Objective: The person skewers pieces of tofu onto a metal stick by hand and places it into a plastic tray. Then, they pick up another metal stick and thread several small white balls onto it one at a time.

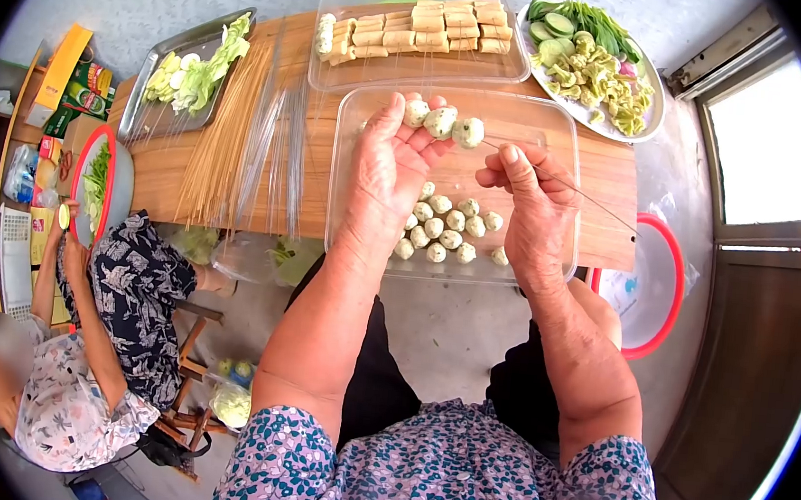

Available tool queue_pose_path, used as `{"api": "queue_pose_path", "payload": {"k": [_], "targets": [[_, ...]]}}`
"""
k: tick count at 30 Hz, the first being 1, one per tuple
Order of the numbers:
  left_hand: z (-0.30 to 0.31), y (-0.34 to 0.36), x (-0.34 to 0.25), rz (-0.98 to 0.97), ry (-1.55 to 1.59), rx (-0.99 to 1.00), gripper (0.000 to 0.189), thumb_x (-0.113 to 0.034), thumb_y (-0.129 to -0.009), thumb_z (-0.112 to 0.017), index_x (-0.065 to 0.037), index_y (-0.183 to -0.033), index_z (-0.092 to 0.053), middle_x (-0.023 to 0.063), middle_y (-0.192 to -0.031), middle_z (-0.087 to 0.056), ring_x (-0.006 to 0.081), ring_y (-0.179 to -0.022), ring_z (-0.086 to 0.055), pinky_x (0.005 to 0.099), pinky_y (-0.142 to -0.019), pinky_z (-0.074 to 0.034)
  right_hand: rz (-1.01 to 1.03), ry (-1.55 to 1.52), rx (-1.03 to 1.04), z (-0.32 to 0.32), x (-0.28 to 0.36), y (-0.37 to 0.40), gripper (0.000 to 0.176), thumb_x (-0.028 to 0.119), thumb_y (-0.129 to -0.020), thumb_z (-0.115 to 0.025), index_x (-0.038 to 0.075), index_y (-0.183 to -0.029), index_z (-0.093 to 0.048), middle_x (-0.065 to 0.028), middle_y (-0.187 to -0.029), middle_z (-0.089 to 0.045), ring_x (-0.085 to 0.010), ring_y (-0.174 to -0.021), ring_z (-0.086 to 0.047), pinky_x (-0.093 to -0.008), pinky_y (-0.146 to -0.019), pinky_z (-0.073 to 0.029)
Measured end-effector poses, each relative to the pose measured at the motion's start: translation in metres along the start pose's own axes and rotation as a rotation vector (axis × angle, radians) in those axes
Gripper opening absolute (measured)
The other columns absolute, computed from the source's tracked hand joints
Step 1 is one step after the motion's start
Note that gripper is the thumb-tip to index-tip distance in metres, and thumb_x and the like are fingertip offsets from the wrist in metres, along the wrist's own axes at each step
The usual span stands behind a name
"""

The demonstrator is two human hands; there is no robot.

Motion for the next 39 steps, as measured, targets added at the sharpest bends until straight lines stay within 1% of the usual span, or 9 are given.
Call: {"api": "queue_pose_path", "payload": {"k": [7,12,16,19,21,24,34,36,39], "targets": [[0.002,-0.003,0.003,-0.015,-0.006,-0.012,0.025,-0.025,-0.090,-0.055,-0.001,-0.098,-0.053,0.0168,-0.102,-0.061,0.0295,-0.100,-0.059,0.0445,-0.090,-0.048,0.001,-0.004,0.000,-0.001,-0.002,-0.004,0.018,0.012,-0.084,-0.065,-0.003,-0.093,-0.062,-0.0088,-0.075,-0.065,-0.0148,-0.066,-0.062,-0.0254,-0.065,-0.050],[0.001,-0.002,0.004,-0.011,0.009,0.010,0.024,-0.022,-0.090,-0.054,0.000,-0.098,-0.052,0.0181,-0.104,-0.060,0.0306,-0.104,-0.057,0.0455,-0.092,-0.047,-0.019,0.025,-0.021,-0.002,0.000,-0.005,0.018,0.012,-0.084,-0.064,-0.004,-0.092,-0.062,-0.0088,-0.075,-0.064,-0.0143,-0.065,-0.062,-0.0250,-0.064,-0.050],[-0.001,-0.001,0.005,-0.025,0.007,-0.005,0.023,-0.021,-0.090,-0.055,0.000,-0.099,-0.050,0.0194,-0.102,-0.059,0.0319,-0.100,-0.058,0.0473,-0.087,-0.049,0.003,0.010,-0.004,0.000,-0.003,-0.008,0.016,0.011,-0.084,-0.064,-0.003,-0.090,-0.063,-0.0079,-0.073,-0.063,-0.0138,-0.065,-0.062,-0.0248,-0.063,-0.050],[-0.001,0.002,0.007,-0.020,-0.002,-0.012,0.024,-0.020,-0.090,-0.054,0.001,-0.100,-0.049,0.0193,-0.103,-0.059,0.0319,-0.101,-0.057,0.0476,-0.089,-0.048,-0.001,-0.020,-0.003,0.000,-0.003,-0.008,0.015,0.010,-0.084,-0.064,-0.003,-0.089,-0.063,-0.0074,-0.072,-0.063,-0.0134,-0.064,-0.061,-0.0248,-0.062,-0.050],[-0.001,0.001,0.009,0.001,0.036,-0.005,0.021,-0.020,-0.092,-0.051,0.001,-0.098,-0.049,0.0205,-0.106,-0.058,0.0321,-0.106,-0.055,0.0462,-0.094,-0.046,0.002,-0.026,-0.008,0.001,-0.004,-0.008,0.015,0.010,-0.084,-0.064,-0.004,-0.089,-0.063,-0.0076,-0.072,-0.063,-0.0133,-0.064,-0.061,-0.0249,-0.062,-0.050],[-0.001,0.001,0.012,0.009,0.038,-0.033,0.020,-0.018,-0.092,-0.050,0.000,-0.098,-0.048,0.0204,-0.107,-0.057,0.0319,-0.107,-0.055,0.0465,-0.094,-0.046,0.008,-0.036,-0.018,0.003,-0.004,-0.008,0.014,0.009,-0.083,-0.064,-0.004,-0.089,-0.063,-0.0080,-0.072,-0.063,-0.0133,-0.062,-0.062,-0.0249,-0.060,-0.050],[-0.006,0.008,0.019,0.016,0.054,-0.024,0.017,-0.017,-0.092,-0.049,0.000,-0.097,-0.048,0.0199,-0.106,-0.057,0.0320,-0.106,-0.055,0.0458,-0.094,-0.046,0.016,-0.021,-0.029,0.006,-0.003,-0.005,0.012,0.007,-0.084,-0.063,-0.004,-0.087,-0.062,-0.0085,-0.071,-0.064,-0.0134,-0.061,-0.062,-0.0246,-0.058,-0.051],[-0.005,0.007,0.020,-0.011,0.043,-0.031,0.022,-0.018,-0.091,-0.051,0.002,-0.100,-0.050,0.0187,-0.102,-0.058,0.0309,-0.100,-0.058,0.0471,-0.090,-0.048,0.024,-0.030,-0.024,0.007,-0.005,-0.005,0.011,0.007,-0.084,-0.063,-0.004,-0.087,-0.062,-0.0084,-0.071,-0.064,-0.0133,-0.061,-0.062,-0.0245,-0.058,-0.051],[-0.004,0.007,0.022,-0.010,0.054,-0.020,0.022,-0.019,-0.091,-0.051,0.002,-0.099,-0.050,0.0182,-0.101,-0.058,0.0306,-0.100,-0.058,0.0467,-0.089,-0.048,0.025,-0.038,-0.025,0.007,-0.005,-0.005,0.012,0.007,-0.084,-0.063,-0.004,-0.087,-0.062,-0.0081,-0.071,-0.063,-0.0130,-0.061,-0.062,-0.0243,-0.058,-0.050]]}}
Point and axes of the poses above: each hand's wrist, its own y-axis away from the middle knuckle, its own z-axis out of the back of the hand, x = y × z, the point moved 3 cm from there along -y, towards the middle knuckle
